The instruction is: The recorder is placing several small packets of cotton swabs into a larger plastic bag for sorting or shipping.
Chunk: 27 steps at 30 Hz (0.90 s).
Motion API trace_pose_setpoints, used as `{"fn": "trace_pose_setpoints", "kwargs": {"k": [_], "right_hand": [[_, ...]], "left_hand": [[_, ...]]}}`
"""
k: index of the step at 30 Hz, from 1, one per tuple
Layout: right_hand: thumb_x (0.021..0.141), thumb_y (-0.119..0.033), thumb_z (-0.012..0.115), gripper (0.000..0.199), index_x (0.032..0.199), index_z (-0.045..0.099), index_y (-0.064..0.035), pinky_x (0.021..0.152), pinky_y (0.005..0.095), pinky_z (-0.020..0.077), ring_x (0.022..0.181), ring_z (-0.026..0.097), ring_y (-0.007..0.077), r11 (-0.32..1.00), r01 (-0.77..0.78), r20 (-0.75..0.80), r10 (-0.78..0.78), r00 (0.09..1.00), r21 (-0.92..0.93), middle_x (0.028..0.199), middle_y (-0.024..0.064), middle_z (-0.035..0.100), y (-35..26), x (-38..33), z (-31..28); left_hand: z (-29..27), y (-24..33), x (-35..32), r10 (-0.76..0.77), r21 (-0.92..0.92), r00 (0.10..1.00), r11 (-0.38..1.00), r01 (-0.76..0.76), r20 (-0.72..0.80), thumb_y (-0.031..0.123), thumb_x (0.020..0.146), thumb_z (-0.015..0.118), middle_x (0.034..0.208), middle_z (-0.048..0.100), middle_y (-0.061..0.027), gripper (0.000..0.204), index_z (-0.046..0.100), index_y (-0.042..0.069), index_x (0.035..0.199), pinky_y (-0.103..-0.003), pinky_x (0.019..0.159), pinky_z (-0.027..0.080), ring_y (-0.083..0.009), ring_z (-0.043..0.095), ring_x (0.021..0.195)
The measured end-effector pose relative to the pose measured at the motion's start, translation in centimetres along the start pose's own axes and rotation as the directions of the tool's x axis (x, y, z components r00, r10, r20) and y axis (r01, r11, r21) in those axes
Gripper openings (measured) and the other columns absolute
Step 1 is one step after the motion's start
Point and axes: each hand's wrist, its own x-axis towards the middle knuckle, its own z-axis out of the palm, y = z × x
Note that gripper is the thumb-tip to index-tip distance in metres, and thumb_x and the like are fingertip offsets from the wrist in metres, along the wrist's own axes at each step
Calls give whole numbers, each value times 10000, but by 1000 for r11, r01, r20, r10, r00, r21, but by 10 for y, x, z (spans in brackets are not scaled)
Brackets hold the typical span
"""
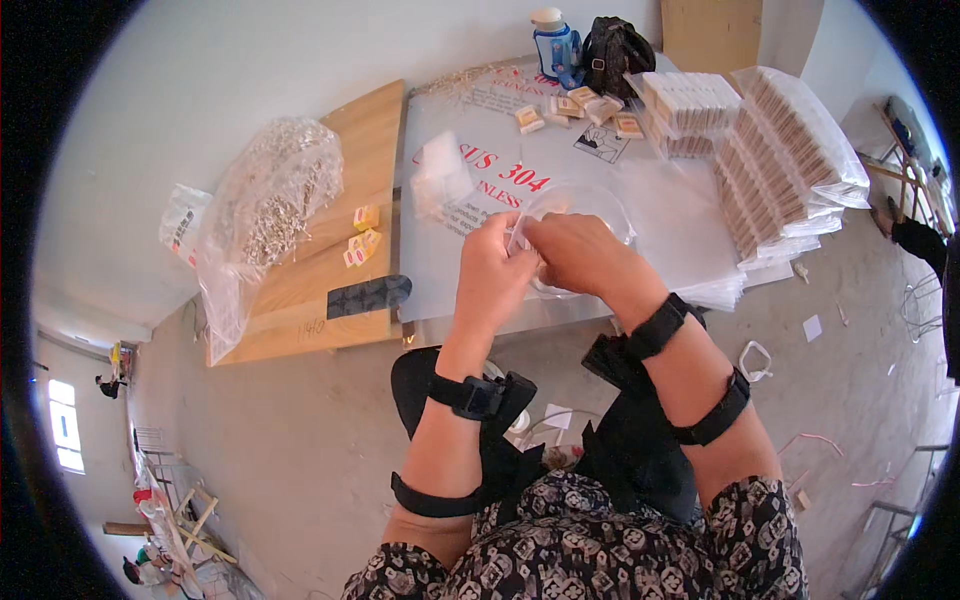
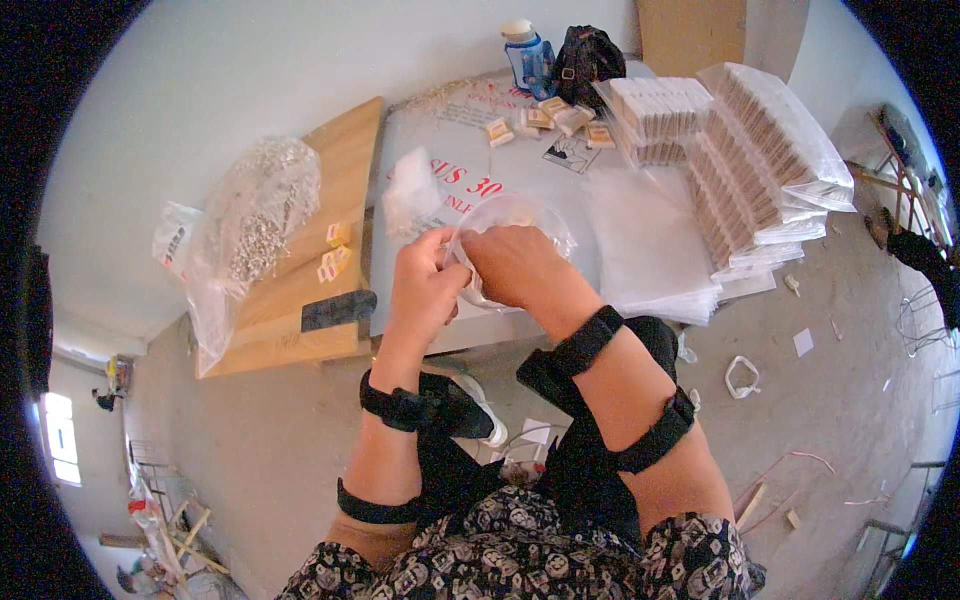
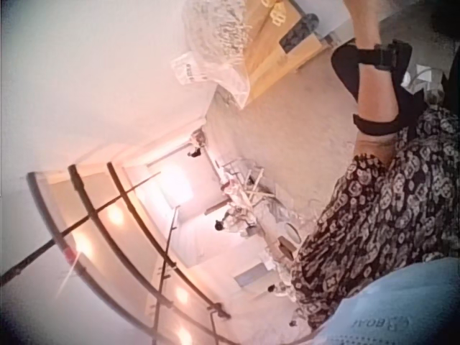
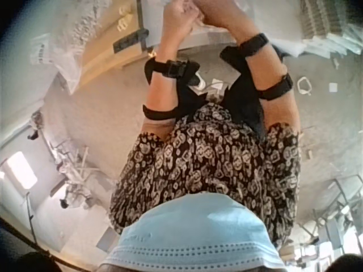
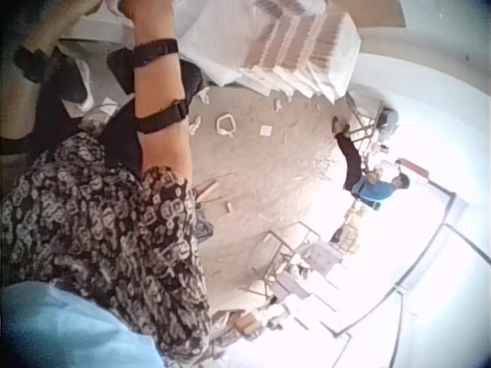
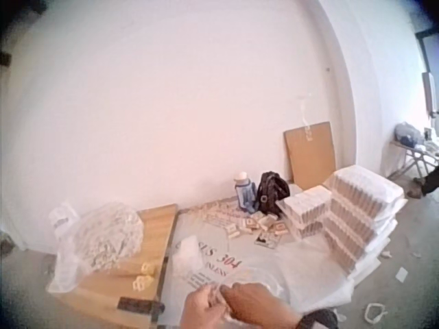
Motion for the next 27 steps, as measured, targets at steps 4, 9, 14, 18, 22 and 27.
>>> {"fn": "trace_pose_setpoints", "kwargs": {"k": [4,9,14,18,22,27], "right_hand": [[763,-89,572,159,916,586,-47,676,442,519,758,654,327,999,5,90,0,996,-50,770,139,656,10,12,8],[741,-35,554,168,903,595,-18,760,409,510,915,634,313,986,105,-108,-91,990,127,973,176,650,8,-8,-26],[620,-13,673,576,1180,544,-38,1016,399,376,1210,455,344,892,106,-444,112,889,438,1271,165,506,22,-74,-66],[506,-41,783,990,1382,324,-77,1090,400,282,1277,367,351,906,-71,-346,230,910,417,1349,154,429,35,-79,-31],[629,1,720,747,1323,447,-42,1024,339,363,1195,481,249,834,-115,-385,366,847,540,1292,125,517,32,-60,11],[854,-74,552,95,835,627,-19,580,281,416,617,499,128,524,64,-387,534,752,849,672,44,573,37,-44,24]], "left_hand": [[6,-1,5,-12,-212,998,977,-1,-62,2,743,538,588,539,-2,341,579,-54,1076,-219,336,273,-52,398,374],[-11,-10,3,-93,-205,995,975,81,-47,71,757,635,765,592,-35,439,537,-31,1172,-216,449,356,-65,498,561],[-28,-12,-11,260,-37,965,965,-261,-21,164,671,774,1175,532,-100,759,424,49,1335,-301,799,439,-175,513,1073],[-15,-13,0,336,257,941,907,-334,39,139,562,816,1273,468,-132,922,377,90,1372,-366,927,388,-263,421,1210],[2,-27,24,376,453,910,790,-414,174,79,572,790,1058,572,-118,658,534,63,1179,-394,899,400,-283,483,1093],[8,-31,24,468,324,873,812,-485,135,87,648,769,870,593,-96,393,548,34,968,-385,776,455,-283,550,863]]}}
